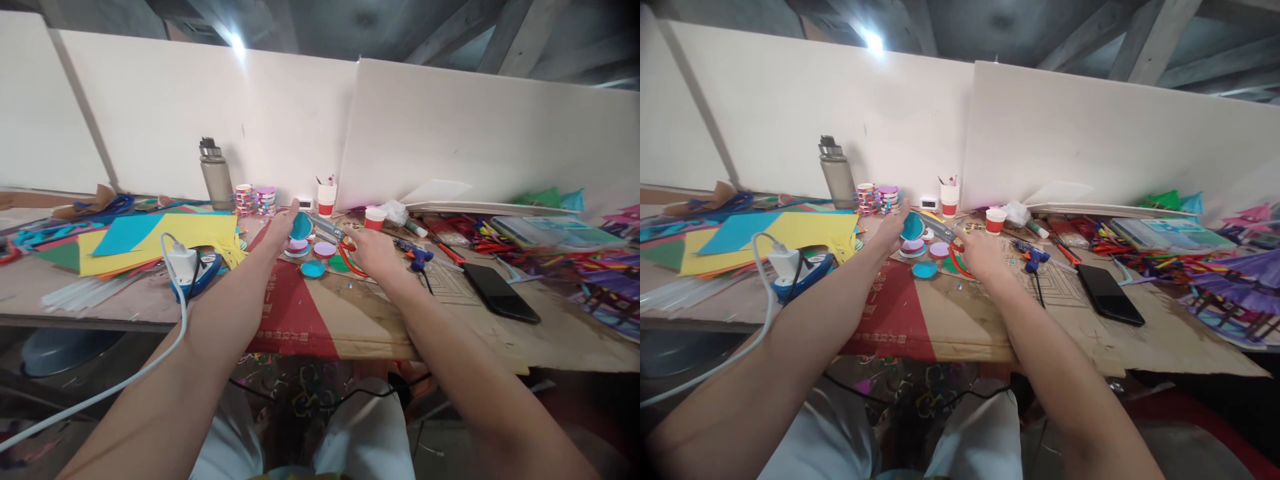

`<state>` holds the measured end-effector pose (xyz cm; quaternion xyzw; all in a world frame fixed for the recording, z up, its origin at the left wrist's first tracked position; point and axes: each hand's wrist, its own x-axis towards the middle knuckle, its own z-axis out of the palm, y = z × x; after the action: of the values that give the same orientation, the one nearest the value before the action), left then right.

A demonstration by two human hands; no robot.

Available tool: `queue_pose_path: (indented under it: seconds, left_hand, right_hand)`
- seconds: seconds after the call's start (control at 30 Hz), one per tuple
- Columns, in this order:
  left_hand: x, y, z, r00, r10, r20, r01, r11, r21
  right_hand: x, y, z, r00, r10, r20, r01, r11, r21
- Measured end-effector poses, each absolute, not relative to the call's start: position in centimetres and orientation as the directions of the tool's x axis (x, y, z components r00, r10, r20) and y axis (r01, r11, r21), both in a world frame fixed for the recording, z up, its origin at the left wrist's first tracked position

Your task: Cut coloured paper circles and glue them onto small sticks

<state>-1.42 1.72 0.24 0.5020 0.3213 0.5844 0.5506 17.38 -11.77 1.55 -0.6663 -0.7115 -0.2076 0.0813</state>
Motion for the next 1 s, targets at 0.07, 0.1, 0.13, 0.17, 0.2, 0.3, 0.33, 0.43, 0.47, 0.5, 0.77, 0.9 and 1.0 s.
queue_pose_path:
  seconds: [0.07, 0.1, 0.13, 0.17, 0.2, 0.3, 0.33, 0.43, 0.47, 0.5, 0.77, 0.9, 1.0]
  left_hand:
    - [-1.4, 1.5, 0.4, 0.087, 0.97, 0.226, -0.294, -0.192, 0.936]
    - [-1.4, 1.4, 0.4, 0.077, 0.972, 0.221, -0.277, -0.192, 0.941]
    - [-1.4, 1.3, 0.4, 0.071, 0.974, 0.216, -0.261, -0.191, 0.946]
    - [-1.4, 1.3, 0.4, 0.066, 0.975, 0.211, -0.246, -0.189, 0.951]
    - [-1.5, 1.2, 0.5, 0.06, 0.977, 0.206, -0.233, -0.187, 0.954]
    - [-1.5, 1.2, 0.4, 0.047, 0.978, 0.204, -0.223, -0.189, 0.956]
    - [-1.5, 1.2, 0.4, 0.048, 0.978, 0.205, -0.227, -0.189, 0.955]
    - [-1.5, 1.2, 0.4, 0.066, 0.976, 0.208, -0.24, -0.186, 0.953]
    - [-1.5, 1.1, 0.4, 0.067, 0.976, 0.206, -0.238, -0.185, 0.954]
    - [-1.5, 1.1, 0.4, 0.062, 0.977, 0.204, -0.232, -0.185, 0.955]
    - [-1.5, 0.8, 0.7, 0.065, 0.988, 0.14, -0.239, -0.121, 0.963]
    - [-1.5, 0.5, 0.9, 0.1, 0.992, 0.08, -0.266, -0.051, 0.963]
    - [-1.5, 0.5, 1.0, 0.153, 0.986, 0.062, -0.285, -0.016, 0.958]
  right_hand:
    - [17.4, -11.7, 1.5, -0.102, 0.915, 0.391, 0.979, 0.023, 0.204]
    - [17.4, -11.6, 1.5, -0.102, 0.915, 0.39, 0.978, 0.02, 0.209]
    - [17.3, -11.6, 1.5, -0.102, 0.915, 0.39, 0.977, 0.018, 0.213]
    - [17.3, -11.5, 1.5, -0.1, 0.916, 0.389, 0.977, 0.016, 0.214]
    - [17.3, -11.5, 1.5, -0.099, 0.916, 0.389, 0.977, 0.014, 0.214]
    - [17.3, -11.5, 1.5, -0.097, 0.915, 0.392, 0.978, 0.014, 0.208]
    - [17.3, -11.5, 1.5, -0.098, 0.915, 0.391, 0.979, 0.017, 0.206]
    - [17.3, -11.5, 1.6, -0.092, 0.919, 0.383, 0.98, 0.015, 0.2]
    - [17.3, -11.5, 1.6, -0.089, 0.92, 0.382, 0.98, 0.013, 0.199]
    - [17.3, -11.5, 1.5, -0.09, 0.919, 0.385, 0.98, 0.012, 0.2]
    - [17.4, -11.6, 1.6, -0.098, 0.909, 0.404, 0.981, 0.021, 0.192]
    - [17.2, -11.7, 1.7, -0.066, 0.924, 0.377, 0.985, -0.001, 0.174]
    - [17.2, -11.8, 1.8, -0.069, 0.927, 0.369, 0.985, 0.005, 0.173]
